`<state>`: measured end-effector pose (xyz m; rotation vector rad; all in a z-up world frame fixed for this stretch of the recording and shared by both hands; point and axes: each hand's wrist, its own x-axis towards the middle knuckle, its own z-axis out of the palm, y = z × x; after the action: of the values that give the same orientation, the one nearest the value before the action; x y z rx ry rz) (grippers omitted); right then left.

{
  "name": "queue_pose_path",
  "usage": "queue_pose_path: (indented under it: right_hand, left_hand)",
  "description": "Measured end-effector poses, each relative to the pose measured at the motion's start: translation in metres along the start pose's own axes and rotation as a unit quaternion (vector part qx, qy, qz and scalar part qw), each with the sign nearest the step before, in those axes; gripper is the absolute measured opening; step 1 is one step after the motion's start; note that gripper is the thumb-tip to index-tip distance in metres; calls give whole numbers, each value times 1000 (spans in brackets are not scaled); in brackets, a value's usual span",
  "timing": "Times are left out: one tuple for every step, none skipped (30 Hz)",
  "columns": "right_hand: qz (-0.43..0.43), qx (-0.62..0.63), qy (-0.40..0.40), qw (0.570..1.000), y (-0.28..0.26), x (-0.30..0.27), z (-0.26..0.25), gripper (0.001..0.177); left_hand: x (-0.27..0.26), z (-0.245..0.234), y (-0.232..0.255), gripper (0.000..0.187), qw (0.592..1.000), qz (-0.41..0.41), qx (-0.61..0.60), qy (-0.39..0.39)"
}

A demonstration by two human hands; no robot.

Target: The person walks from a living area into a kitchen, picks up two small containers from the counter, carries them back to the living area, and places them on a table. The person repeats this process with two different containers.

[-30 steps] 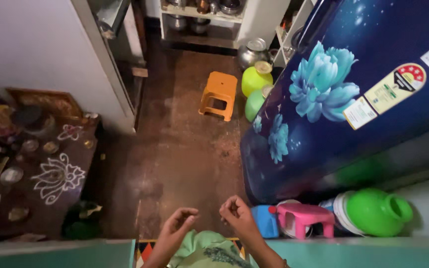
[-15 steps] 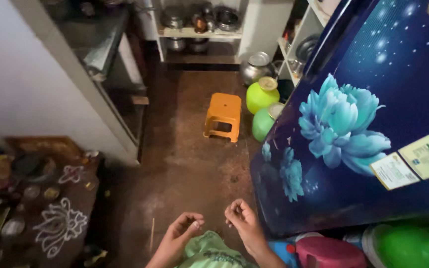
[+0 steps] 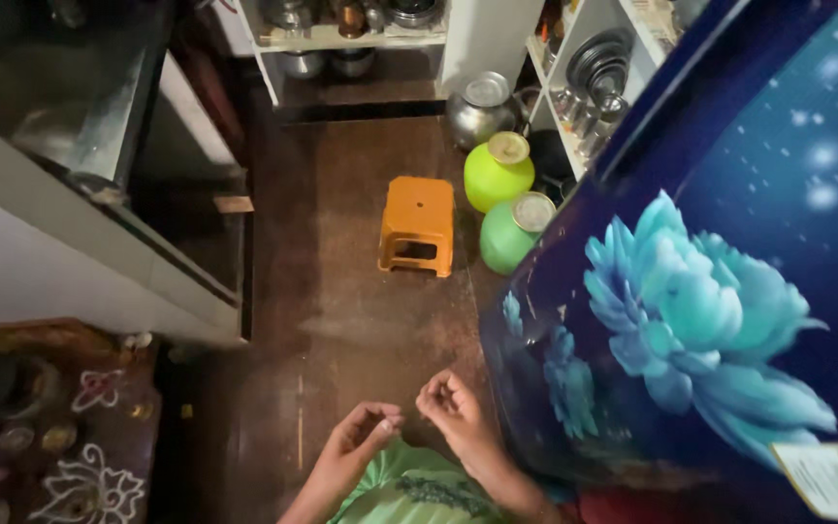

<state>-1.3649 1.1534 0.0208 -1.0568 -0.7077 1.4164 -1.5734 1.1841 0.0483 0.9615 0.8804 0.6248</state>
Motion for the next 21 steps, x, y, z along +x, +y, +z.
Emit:
queue_pose_path:
  right_hand:
    - [10, 6, -10, 1000, -1, 10, 4, 14]
    - [16, 0, -14, 1000, -3, 22, 6, 14]
    - [23, -6, -18, 1000, -5, 34, 9, 15]
    - [30, -13, -22, 999, -7, 45, 10, 15]
    - [31, -27, -16, 999, -9, 57, 12, 14]
    - [28, -42, -14, 999, -13, 72, 14, 13]
    - [25, -57, -12, 998, -16, 86, 18, 12]
    - [26, -59, -8, 998, -21, 102, 22, 12]
    - [27, -61, -4, 998, -25, 115, 27, 13]
    - [26, -63, -1, 998, -31, 132, 32, 13]
    - [16, -73, -6, 997, -37, 150, 37, 13]
    - [10, -81, -12, 997, -41, 167, 43, 14]
    - [5, -88, -17, 996, -45, 184, 48, 14]
    - [8, -94, -14, 995, -48, 198, 53, 14]
    - [11, -100, -12, 995, -50, 213, 56, 14]
    - [13, -105, -7, 994, -52, 227, 60, 14]
    - [2, -89, -6, 996, -51, 241, 64, 14]
    - [-7, -75, -4, 997, -51, 252, 67, 14]
    - [-16, -61, -1, 998, -50, 261, 68, 14]
    - [-15, -59, 5, 998, -50, 267, 70, 14]
    - [-14, -56, 10, 998, -50, 272, 71, 14]
  left_hand:
    - [11, -7, 2, 28, 1000, -13, 1, 12]
    - [21, -13, 4, 28, 999, -27, 2, 24]
    - [31, -21, 6, 29, 998, -41, 3, 36]
    - [41, -27, 8, 29, 999, -23, -2, 29]
    - [52, -35, 10, 30, 1000, -5, -6, 21]
    - [65, -44, 14, 30, 1000, 18, -10, 14]
    - [77, -53, 19, 30, 1000, 22, -13, 17]
    - [92, -62, 27, 30, 999, 31, -16, 19]
    - [106, -71, 35, 30, 999, 39, -19, 22]
    - [120, -80, 46, 30, 998, 44, -28, 23]
    - [133, -90, 56, 30, 998, 48, -37, 24]
    - [142, -100, 65, 30, 997, 48, -47, 28]
    - [154, -110, 73, 30, 997, 52, -56, 27]
    - [162, -121, 79, 30, 996, 50, -65, 26]
    - [171, -132, 84, 29, 996, 49, -73, 26]
    - [180, -141, 88, 29, 994, 48, -90, 31]
    - [190, -150, 91, 28, 992, 48, -107, 37]
    - [199, -155, 92, 28, 990, 44, -127, 41]
    - [212, -164, 96, 28, 994, 52, -93, 36]
    - [223, -174, 101, 28, 996, 59, -61, 30]
    - [231, -180, 105, 28, 997, 66, -29, 25]
